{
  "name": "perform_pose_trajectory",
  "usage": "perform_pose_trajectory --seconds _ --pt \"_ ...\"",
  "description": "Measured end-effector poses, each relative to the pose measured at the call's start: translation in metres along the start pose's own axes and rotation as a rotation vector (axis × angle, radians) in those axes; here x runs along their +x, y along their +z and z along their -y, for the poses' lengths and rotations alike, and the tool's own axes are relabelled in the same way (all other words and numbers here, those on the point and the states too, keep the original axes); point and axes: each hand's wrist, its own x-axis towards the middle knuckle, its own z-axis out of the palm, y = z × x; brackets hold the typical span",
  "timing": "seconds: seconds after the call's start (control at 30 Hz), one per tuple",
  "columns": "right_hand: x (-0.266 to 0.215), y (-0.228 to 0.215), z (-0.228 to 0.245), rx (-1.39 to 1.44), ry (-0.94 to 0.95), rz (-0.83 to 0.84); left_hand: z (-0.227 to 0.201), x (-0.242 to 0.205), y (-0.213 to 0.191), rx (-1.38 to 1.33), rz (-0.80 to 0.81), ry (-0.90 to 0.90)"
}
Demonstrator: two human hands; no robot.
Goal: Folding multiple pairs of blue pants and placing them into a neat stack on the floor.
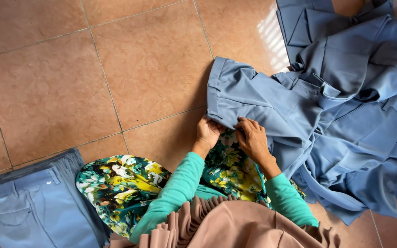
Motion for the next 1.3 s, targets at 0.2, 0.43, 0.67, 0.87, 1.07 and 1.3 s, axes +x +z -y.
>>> perform_pose_trajectory --seconds 0.2,0.43,0.67,0.87,1.07,1.3 --pt "0.02 0.031 -0.014 -0.105 -0.053 -0.067 -0.012 -0.078 0.113 0.361 0.043 0.236" --pt "0.061 0.073 -0.013 -0.045 -0.151 -0.299 -0.023 -0.067 0.105 0.542 0.112 0.355" --pt "0.095 0.105 0.033 -0.157 -0.26 -0.143 -0.052 -0.025 0.053 0.443 -0.337 0.41" --pt "0.103 0.109 0.092 -0.324 -0.395 -0.031 -0.145 -0.046 0.013 0.231 -0.462 0.515" --pt "0.092 0.143 0.126 -0.367 -0.513 0.126 -0.255 -0.059 -0.151 -0.128 -0.568 0.657" --pt "0.078 0.2 0.165 0.007 -0.769 0.254 -0.313 -0.154 -0.236 -0.355 -0.964 0.894"
